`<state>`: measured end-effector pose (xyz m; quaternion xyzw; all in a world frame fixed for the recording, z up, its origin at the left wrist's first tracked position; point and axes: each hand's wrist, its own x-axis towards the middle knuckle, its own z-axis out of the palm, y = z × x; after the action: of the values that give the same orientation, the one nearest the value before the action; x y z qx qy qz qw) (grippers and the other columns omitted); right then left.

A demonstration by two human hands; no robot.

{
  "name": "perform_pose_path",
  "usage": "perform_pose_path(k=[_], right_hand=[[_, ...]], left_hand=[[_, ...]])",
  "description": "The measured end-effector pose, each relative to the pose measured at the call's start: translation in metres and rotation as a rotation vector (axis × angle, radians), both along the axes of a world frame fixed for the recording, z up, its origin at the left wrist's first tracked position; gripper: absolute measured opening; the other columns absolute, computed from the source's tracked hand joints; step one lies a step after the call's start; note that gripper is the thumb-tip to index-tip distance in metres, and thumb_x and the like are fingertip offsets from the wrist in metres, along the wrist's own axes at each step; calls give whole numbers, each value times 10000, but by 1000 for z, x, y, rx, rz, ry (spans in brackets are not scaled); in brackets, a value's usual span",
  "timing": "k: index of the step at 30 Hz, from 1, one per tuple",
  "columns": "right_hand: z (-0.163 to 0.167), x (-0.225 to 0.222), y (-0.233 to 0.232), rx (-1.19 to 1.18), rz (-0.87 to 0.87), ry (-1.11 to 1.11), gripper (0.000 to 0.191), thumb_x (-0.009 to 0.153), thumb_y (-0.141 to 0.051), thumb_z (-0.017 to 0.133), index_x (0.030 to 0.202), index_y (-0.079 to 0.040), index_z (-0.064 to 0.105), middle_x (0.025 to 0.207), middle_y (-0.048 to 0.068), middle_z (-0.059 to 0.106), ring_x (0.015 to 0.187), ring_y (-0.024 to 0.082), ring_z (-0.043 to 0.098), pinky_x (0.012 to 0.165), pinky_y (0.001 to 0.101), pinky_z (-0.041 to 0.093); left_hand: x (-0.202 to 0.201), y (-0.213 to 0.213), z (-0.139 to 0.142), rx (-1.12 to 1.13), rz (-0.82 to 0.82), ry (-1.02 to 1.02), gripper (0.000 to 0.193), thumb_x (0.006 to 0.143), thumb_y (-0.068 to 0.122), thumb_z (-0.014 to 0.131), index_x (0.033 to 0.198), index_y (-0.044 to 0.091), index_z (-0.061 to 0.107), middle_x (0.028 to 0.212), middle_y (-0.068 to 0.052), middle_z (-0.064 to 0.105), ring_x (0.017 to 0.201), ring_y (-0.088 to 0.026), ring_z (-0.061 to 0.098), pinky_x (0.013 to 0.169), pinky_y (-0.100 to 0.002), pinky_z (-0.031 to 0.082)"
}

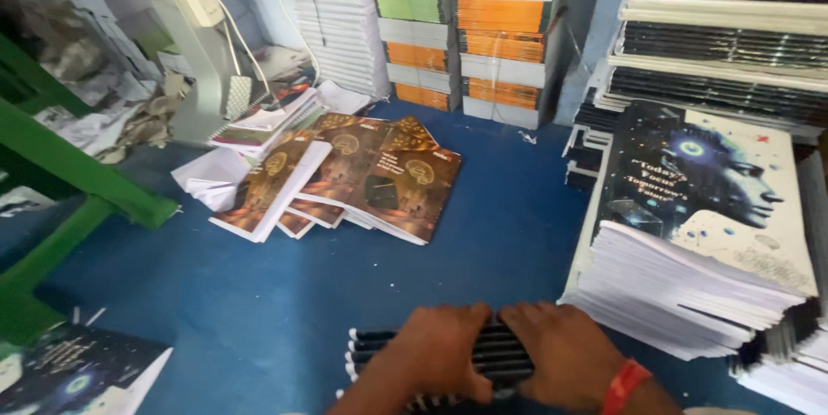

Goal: The person sits on the floor and repeatedly picks up books from a pile, aligns them, and places them onto a growing stack. The person handles the books by hand, moving them from a scattered pile to a neat stack.

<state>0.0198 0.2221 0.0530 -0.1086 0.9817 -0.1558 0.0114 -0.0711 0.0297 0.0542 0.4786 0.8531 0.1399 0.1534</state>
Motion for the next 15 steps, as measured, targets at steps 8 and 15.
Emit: perform_pose_path(k=[8, 15], right_hand=[[0, 1, 5, -4, -5, 153, 828, 554, -363, 914, 1268, -77, 608, 1156, 141, 684, 1016, 355, 652, 833, 467, 498], [26, 2, -2, 134, -202, -68, 719, 653, -416, 889, 1283, -211, 607, 1168, 32, 686, 1092, 269, 633, 957, 430, 488]], left_hand=[[15, -58, -9, 80, 187, 448, 948, 458, 331, 963, 1293, 107, 572, 1130, -125, 662, 1098, -379, 617, 959, -673, 395], [2, -81, 6, 194, 346, 308, 554, 607, 275, 926, 1042, 135, 613, 1016, -55, 675, 978, -326, 638, 753, -481, 537]])
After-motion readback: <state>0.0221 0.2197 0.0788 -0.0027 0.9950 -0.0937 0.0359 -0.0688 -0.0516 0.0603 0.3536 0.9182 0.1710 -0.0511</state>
